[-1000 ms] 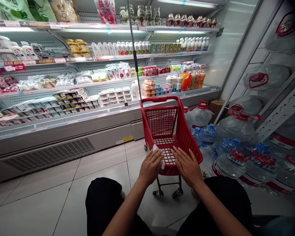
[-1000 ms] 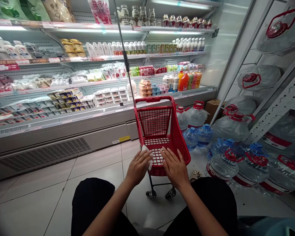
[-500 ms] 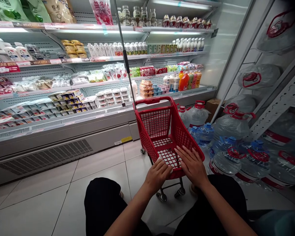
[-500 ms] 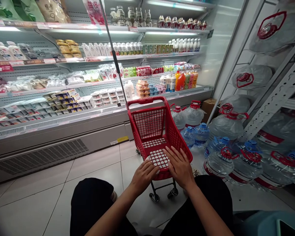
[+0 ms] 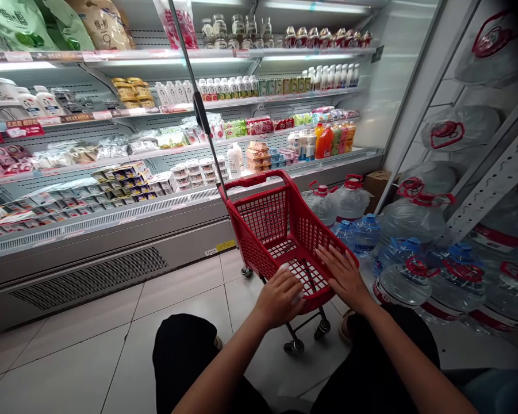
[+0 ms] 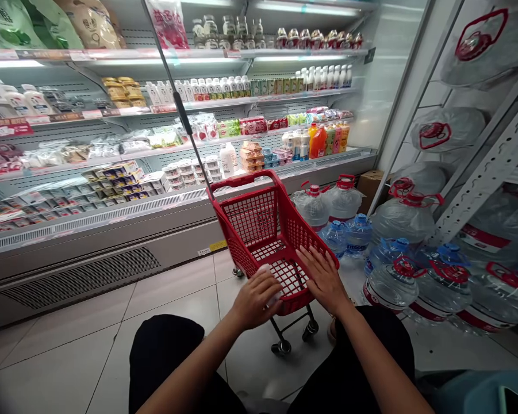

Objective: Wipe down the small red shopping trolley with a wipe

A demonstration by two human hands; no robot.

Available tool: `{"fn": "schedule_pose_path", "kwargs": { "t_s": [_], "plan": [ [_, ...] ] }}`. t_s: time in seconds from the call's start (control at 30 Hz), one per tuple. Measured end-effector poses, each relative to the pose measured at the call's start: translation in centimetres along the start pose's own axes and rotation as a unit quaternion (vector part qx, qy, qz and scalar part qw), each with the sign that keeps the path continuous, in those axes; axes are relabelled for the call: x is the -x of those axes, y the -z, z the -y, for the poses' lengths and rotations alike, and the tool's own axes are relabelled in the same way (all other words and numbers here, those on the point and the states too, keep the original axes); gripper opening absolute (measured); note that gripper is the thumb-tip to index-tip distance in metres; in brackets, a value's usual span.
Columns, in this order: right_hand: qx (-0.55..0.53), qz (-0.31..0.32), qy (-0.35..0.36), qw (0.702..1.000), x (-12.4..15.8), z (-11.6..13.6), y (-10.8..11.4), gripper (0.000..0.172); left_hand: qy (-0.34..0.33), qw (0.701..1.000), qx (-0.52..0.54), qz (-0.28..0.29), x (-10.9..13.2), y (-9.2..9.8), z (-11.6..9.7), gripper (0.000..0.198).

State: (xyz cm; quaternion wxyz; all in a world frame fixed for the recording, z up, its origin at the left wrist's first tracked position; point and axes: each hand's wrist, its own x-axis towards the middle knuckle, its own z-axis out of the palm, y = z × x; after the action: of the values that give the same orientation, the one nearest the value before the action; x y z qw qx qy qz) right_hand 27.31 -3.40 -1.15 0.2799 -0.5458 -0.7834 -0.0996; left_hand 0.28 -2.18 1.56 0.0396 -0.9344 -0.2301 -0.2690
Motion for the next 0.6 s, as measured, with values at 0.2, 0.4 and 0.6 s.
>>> {"fn": "schedule_pose_path", "kwargs": {
  "t_s": [0.2,0.4,0.6],
  "plan": [
    [0.014,-0.042,-0.061,0.997,-1.5,2.1,-1.6,0.068,-0.005,0.998,-0.051,-0.044,-0.7,-3.9,-3.7,0.033],
    [0.013,-0.015,-0.101,0.995,-1.7,4.7,-2.3,0.063,-0.088,0.994,-0.056,-0.032,-1.0,-2.2,-0.6,0.027],
    [0.071,-0.008,-0.072,0.995,-1.7,2.7,-2.6,0.072,0.006,0.994,-0.100,-0.046,-1.6,0.4,3.9,0.017]
  ]
}}
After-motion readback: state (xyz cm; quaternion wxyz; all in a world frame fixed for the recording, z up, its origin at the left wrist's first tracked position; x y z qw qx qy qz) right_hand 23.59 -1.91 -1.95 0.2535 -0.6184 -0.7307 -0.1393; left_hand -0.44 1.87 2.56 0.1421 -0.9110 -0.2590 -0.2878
